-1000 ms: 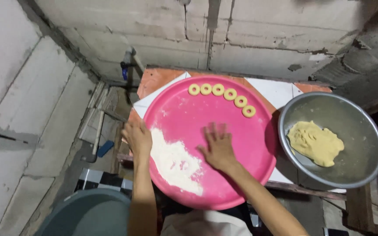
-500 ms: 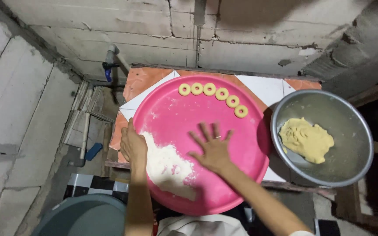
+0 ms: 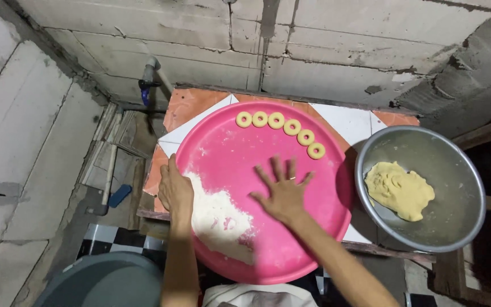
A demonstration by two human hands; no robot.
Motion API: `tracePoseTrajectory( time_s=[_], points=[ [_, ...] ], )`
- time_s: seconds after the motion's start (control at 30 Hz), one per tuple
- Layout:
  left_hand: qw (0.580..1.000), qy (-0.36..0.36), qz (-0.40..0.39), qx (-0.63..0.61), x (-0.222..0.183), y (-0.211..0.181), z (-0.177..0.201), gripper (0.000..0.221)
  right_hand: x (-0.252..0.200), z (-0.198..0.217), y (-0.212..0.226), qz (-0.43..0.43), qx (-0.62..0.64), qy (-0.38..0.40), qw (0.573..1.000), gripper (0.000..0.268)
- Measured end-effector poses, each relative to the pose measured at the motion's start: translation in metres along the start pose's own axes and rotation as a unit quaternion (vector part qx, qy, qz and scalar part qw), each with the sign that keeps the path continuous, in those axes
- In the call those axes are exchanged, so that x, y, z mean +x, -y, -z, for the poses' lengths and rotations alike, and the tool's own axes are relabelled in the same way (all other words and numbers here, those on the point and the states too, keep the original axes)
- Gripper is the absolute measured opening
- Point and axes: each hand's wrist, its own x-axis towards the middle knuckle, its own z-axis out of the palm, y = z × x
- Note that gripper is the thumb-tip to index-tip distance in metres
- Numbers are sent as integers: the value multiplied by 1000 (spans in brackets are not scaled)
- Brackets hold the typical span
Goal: Forming small donut shapes from dough by rolling pieces into balls and poking a hole in the center.
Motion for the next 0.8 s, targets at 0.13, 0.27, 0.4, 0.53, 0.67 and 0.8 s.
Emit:
tracePoseTrajectory(
  time_s=[0.13, 0.27, 0.4, 0.53, 0.67, 0.8],
  points=[
    [1000, 11, 5, 8, -4, -4, 3, 59, 25, 4, 37, 83, 10, -15, 996, 81],
    [1000, -9, -21, 19, -3, 5, -1, 58, 59, 22, 20, 28, 3, -23, 999, 76],
    [1000, -22, -3, 6, -3, -3, 2, 58, 50, 16, -31, -32, -5, -71, 997, 75],
    [1000, -9, -12, -12, -1, -4, 2, 58, 13, 5, 1, -14, -64, -52, 996, 71],
    [1000, 4, -2, -18, -3, 1, 4, 59, 25, 9, 40, 45, 0, 47, 998, 84],
    [1000, 14, -13, 1, 8, 10, -7, 62, 47, 45, 29, -17, 21, 45, 999, 78]
  ],
)
